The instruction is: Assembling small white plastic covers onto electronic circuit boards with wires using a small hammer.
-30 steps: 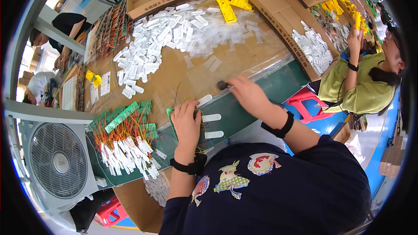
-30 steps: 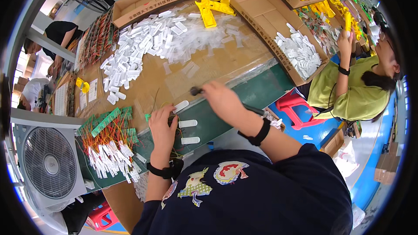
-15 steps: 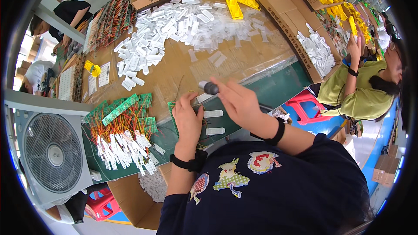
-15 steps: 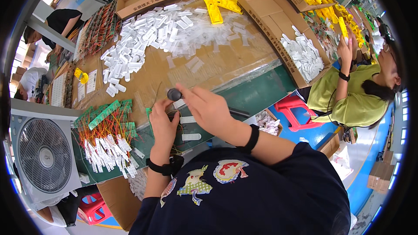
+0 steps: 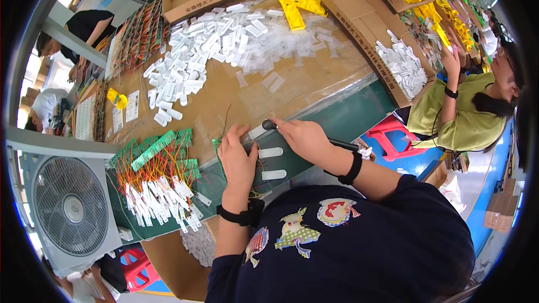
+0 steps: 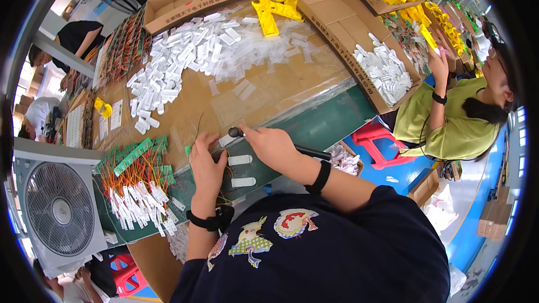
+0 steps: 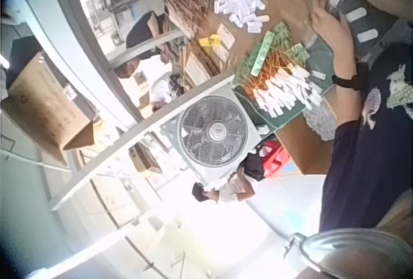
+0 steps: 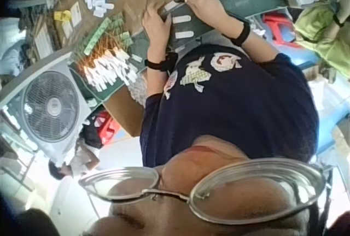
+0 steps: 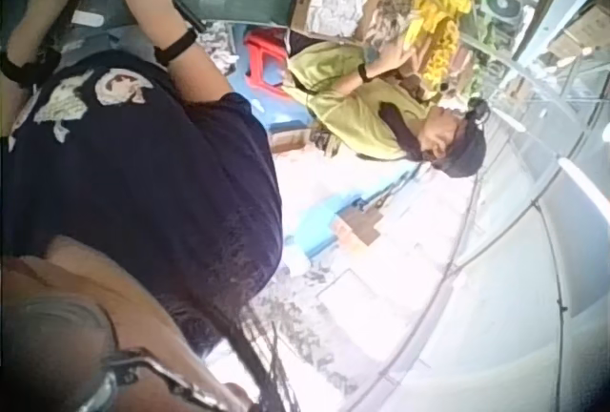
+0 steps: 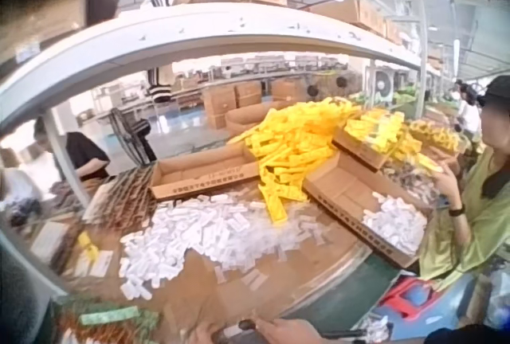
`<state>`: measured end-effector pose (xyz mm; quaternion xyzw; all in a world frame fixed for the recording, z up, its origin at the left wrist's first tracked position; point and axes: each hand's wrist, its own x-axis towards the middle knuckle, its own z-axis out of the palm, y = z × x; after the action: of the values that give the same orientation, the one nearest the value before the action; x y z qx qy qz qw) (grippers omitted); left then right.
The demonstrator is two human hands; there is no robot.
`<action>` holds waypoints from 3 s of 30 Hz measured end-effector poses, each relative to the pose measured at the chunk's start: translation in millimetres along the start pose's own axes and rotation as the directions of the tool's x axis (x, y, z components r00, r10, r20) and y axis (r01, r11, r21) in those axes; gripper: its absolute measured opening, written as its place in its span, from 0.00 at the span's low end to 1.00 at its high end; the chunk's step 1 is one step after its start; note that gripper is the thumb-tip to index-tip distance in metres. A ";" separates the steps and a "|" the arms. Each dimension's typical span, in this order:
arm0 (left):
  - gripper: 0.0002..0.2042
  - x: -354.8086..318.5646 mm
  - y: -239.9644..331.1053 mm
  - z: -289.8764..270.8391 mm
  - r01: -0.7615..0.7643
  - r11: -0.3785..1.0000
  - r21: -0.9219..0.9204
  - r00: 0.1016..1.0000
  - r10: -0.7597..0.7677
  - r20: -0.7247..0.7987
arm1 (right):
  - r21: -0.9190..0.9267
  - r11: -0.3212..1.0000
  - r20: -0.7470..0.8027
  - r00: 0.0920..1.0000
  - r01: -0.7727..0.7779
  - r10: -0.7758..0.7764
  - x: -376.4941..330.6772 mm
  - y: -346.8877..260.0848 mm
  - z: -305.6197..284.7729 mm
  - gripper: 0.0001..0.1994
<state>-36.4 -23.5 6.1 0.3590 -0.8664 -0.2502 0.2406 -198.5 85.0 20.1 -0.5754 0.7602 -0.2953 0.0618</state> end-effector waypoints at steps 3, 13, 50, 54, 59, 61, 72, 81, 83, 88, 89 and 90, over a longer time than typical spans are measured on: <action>0.27 2.2 3.3 -4.0 0.006 1.000 0.019 0.999 -0.007 0.051 | -0.027 0.999 -0.091 0.995 0.043 -0.045 -0.6 3.0 -11.2 0.17; 0.12 -29.4 -1.5 -61.3 0.228 0.918 0.325 0.968 -0.176 -0.180 | -0.034 0.988 -0.228 0.962 0.148 -0.151 -0.7 14.6 -17.9 0.13; 0.09 -74.9 -29.3 -40.0 0.048 0.967 0.250 0.953 0.030 -0.301 | 0.410 0.868 0.478 0.877 -0.280 0.057 138.2 34.5 -131.6 0.15; 0.14 -70.2 -32.1 -36.9 0.077 0.955 0.286 0.971 -0.006 -0.240 | -0.137 0.967 0.089 0.975 0.216 -0.205 260.3 43.9 -158.0 0.13; 0.15 -78.4 -34.1 -33.1 0.053 0.937 0.344 0.952 0.056 -0.301 | -0.423 0.906 -0.251 0.959 0.016 -0.134 393.7 38.5 -150.7 0.16; 0.15 -72.9 -33.6 -33.2 0.015 0.943 0.332 0.955 0.086 -0.285 | -0.501 0.865 -0.275 0.943 0.023 -0.185 436.3 81.0 -123.4 0.17; 0.11 -66.1 -29.8 -34.5 -0.005 0.954 0.300 0.982 0.061 -0.179 | -0.082 0.945 0.152 0.941 0.318 -0.303 234.7 108.2 -7.9 0.14; 0.12 -65.5 -18.3 -35.1 -0.025 0.919 0.394 0.979 0.102 -0.176 | 0.655 0.609 0.180 0.876 -0.447 0.448 -10.2 118.9 -114.2 0.10; 0.12 -63.3 -14.3 -35.7 -0.052 0.898 0.438 0.990 0.102 -0.092 | 0.870 0.333 0.070 0.760 -0.364 0.646 -24.6 162.6 -160.2 0.15; 0.11 -64.3 -8.1 -33.3 -0.051 0.893 0.447 0.996 0.081 -0.047 | -0.131 0.646 -0.607 0.576 -0.752 0.548 -21.6 282.5 -266.2 0.30; 0.11 -61.2 2.4 -33.5 -0.033 0.917 0.397 0.994 0.073 -0.087 | -0.127 0.561 -0.550 0.529 -0.818 0.647 -23.8 316.8 -276.4 0.31; 0.11 -61.2 8.2 -36.3 -0.033 0.914 0.404 0.993 0.076 -0.092 | -0.120 0.566 -0.549 0.530 -0.815 0.646 -21.3 325.2 -281.6 0.31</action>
<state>19.5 17.5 24.1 0.3891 -0.8950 -0.0410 0.2141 -586.3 264.0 76.1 -0.1107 0.9645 -0.2176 -0.1012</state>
